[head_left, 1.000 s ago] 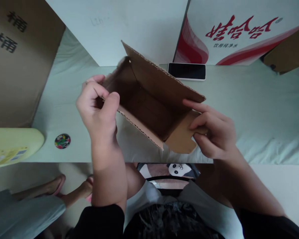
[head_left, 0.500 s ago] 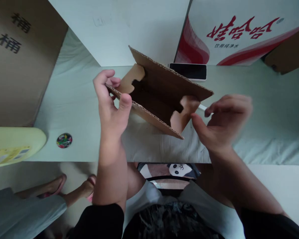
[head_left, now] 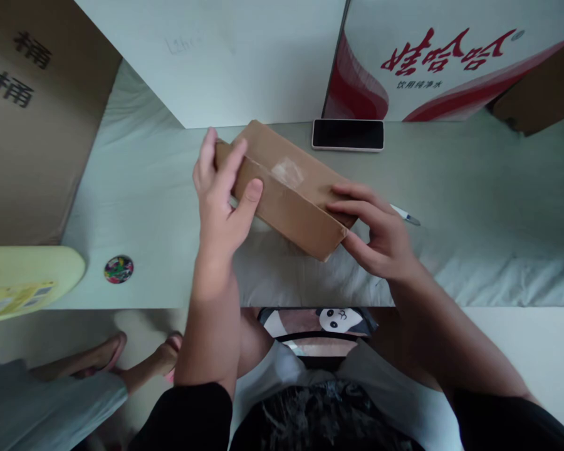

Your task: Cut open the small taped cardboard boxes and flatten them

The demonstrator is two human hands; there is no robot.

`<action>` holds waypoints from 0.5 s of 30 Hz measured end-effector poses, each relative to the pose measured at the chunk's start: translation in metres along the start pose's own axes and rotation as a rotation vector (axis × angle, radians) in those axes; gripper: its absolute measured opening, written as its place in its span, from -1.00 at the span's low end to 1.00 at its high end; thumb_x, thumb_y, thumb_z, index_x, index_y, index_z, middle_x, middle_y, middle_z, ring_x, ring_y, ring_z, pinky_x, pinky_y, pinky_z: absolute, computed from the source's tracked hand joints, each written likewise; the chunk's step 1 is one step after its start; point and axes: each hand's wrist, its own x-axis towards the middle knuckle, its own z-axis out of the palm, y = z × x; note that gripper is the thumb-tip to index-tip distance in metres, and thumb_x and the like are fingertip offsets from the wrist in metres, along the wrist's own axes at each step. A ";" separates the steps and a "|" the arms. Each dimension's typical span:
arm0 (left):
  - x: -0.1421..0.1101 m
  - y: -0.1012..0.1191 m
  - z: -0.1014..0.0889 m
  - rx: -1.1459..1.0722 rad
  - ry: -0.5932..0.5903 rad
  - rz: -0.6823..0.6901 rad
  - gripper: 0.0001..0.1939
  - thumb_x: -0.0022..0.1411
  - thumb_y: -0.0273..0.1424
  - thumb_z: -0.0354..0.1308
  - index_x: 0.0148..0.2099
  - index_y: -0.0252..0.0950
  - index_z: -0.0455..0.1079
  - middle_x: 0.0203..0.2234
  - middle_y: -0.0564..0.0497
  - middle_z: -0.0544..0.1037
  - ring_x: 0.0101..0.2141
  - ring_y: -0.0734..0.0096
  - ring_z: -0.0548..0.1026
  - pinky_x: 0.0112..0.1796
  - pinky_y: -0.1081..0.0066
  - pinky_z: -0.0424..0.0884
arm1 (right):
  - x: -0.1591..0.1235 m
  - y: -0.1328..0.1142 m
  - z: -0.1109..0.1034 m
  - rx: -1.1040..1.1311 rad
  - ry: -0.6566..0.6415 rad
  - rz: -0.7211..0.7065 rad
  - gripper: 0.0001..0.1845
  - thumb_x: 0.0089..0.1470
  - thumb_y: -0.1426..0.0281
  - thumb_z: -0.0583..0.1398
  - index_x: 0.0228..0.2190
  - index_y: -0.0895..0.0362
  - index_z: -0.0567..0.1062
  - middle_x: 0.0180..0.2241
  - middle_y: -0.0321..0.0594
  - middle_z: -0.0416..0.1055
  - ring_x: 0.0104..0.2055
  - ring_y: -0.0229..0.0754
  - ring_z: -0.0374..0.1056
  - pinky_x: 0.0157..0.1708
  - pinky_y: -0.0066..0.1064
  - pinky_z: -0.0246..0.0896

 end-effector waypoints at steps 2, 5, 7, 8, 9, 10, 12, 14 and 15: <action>0.000 0.001 0.001 0.027 -0.011 -0.027 -0.45 0.39 0.17 0.16 0.27 0.07 0.51 0.47 0.04 0.29 0.48 -0.11 0.18 0.51 -0.19 0.04 | -0.001 0.002 0.000 -0.003 0.014 0.012 -0.56 0.27 0.25 0.27 0.16 -0.03 0.50 0.22 0.00 0.49 0.27 0.09 0.46 0.25 0.06 0.43; 0.000 0.002 0.003 0.041 0.008 -0.046 -0.53 0.39 0.08 0.19 0.23 0.10 0.56 0.42 0.04 0.36 0.44 -0.12 0.24 0.49 -0.19 0.08 | -0.004 0.006 -0.002 -0.007 0.031 0.037 -0.44 0.26 0.16 0.28 0.24 -0.03 0.41 0.28 0.03 0.42 0.34 0.13 0.39 0.27 0.10 0.40; -0.001 0.001 0.002 0.038 0.007 -0.040 -0.57 0.39 0.01 0.22 0.22 0.10 0.57 0.40 0.03 0.39 0.41 -0.13 0.27 0.48 -0.19 0.10 | -0.006 0.009 -0.003 -0.024 0.024 0.049 -0.46 0.28 0.11 0.25 0.22 -0.03 0.43 0.31 0.03 0.39 0.36 0.16 0.35 0.28 0.13 0.38; -0.001 0.001 0.002 0.031 0.007 -0.037 -0.59 0.39 -0.03 0.23 0.21 0.09 0.58 0.38 0.01 0.40 0.40 -0.13 0.29 0.47 -0.19 0.11 | -0.008 0.011 -0.002 -0.031 0.020 0.056 -0.48 0.29 0.08 0.24 0.20 -0.03 0.44 0.31 0.03 0.38 0.37 0.17 0.34 0.29 0.14 0.37; -0.001 0.001 0.001 0.024 0.008 -0.037 -0.60 0.38 -0.05 0.24 0.20 0.09 0.59 0.37 0.00 0.42 0.38 -0.13 0.31 0.46 -0.18 0.13 | -0.010 0.014 -0.002 -0.032 0.019 0.070 -0.48 0.31 0.06 0.22 0.21 -0.02 0.44 0.32 0.03 0.37 0.38 0.17 0.32 0.28 0.13 0.37; -0.001 0.000 0.000 0.018 0.012 -0.040 -0.61 0.38 -0.06 0.25 0.19 0.08 0.59 0.35 -0.01 0.43 0.38 -0.13 0.32 0.46 -0.18 0.14 | -0.012 0.017 -0.001 -0.022 0.022 0.089 -0.45 0.32 0.05 0.21 0.23 -0.02 0.42 0.32 0.04 0.36 0.38 0.16 0.32 0.26 0.11 0.39; -0.001 -0.004 -0.002 0.015 0.032 -0.055 -0.62 0.38 -0.04 0.24 0.17 0.06 0.60 0.33 -0.01 0.45 0.36 -0.11 0.35 0.45 -0.15 0.17 | -0.017 0.025 0.002 0.022 0.037 0.140 -0.36 0.33 0.01 0.20 0.32 -0.03 0.32 0.33 0.05 0.35 0.31 0.12 0.39 0.19 0.03 0.45; 0.000 -0.012 -0.005 0.008 0.071 -0.079 -0.58 0.39 0.04 0.20 0.17 0.06 0.61 0.31 0.01 0.46 0.37 -0.07 0.35 0.45 -0.11 0.19 | -0.022 0.033 0.005 0.078 0.042 0.214 -0.29 0.35 -0.03 0.18 0.38 -0.06 0.22 0.33 0.05 0.35 0.20 0.05 0.48 0.10 -0.04 0.50; 0.000 -0.017 -0.006 -0.005 0.097 -0.089 -0.54 0.39 0.09 0.18 0.17 0.05 0.61 0.31 0.02 0.46 0.37 -0.07 0.34 0.45 -0.11 0.19 | -0.023 0.037 0.006 0.102 0.028 0.257 -0.28 0.36 -0.05 0.16 0.39 -0.06 0.19 0.31 0.05 0.38 0.15 0.02 0.51 0.08 -0.05 0.50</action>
